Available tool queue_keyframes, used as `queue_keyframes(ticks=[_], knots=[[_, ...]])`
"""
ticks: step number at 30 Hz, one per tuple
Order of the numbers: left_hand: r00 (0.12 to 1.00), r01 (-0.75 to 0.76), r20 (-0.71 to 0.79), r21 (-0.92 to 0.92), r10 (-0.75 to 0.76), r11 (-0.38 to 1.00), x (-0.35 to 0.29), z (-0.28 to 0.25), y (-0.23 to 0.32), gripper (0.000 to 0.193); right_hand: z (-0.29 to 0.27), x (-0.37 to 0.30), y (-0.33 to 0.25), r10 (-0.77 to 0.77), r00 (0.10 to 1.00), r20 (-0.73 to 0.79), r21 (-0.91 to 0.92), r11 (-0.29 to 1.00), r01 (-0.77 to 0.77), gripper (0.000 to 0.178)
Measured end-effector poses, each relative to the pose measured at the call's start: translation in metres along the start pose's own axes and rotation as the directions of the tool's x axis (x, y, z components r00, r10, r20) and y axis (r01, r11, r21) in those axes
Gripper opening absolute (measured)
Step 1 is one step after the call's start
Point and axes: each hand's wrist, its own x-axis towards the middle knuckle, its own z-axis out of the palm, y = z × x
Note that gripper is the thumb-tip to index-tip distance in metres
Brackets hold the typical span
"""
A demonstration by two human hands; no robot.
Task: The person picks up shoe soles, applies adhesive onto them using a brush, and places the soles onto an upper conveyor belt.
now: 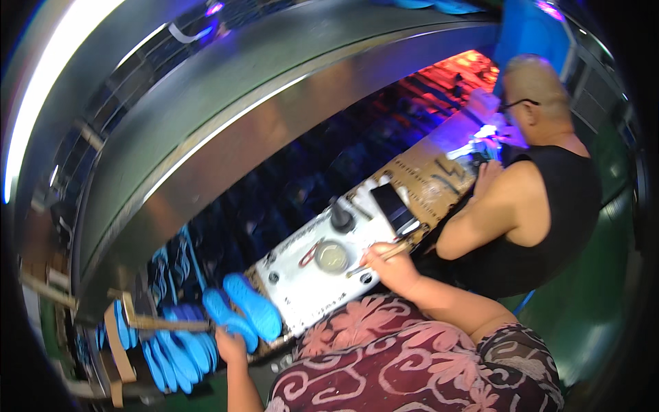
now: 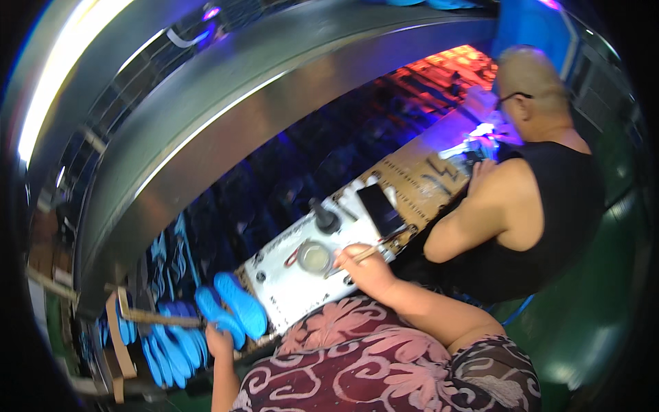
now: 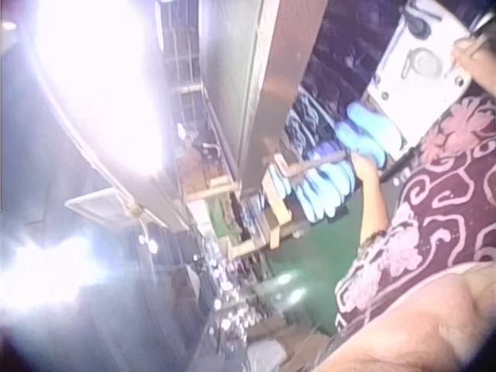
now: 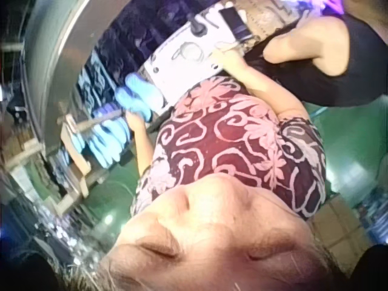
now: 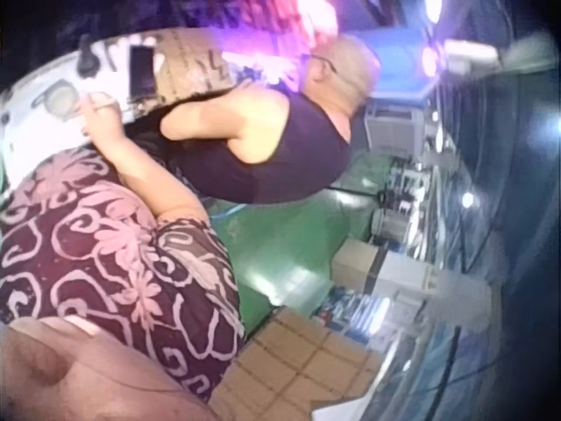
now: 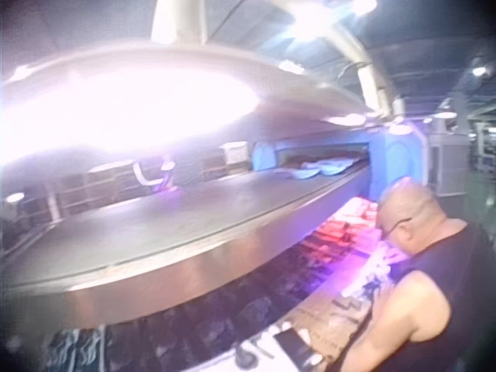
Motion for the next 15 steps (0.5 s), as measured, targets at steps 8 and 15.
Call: queue_keyframes(ticks=[8,15], knots=[[0.979,-0.024,-0.203,-0.059,0.012,0.998,0.009,-0.002,0.000,0.042,-0.009,0.000,0.013,0.016,0.992,-0.126,-0.063,0.998,-0.024,0.035],[0.943,0.310,0.112,0.059,-0.315,0.949,-0.017,-0.025,0.000,0.029,0.007,0.008,0.007,-0.036,0.999,-0.001,-0.042,0.998,0.036,0.036]])
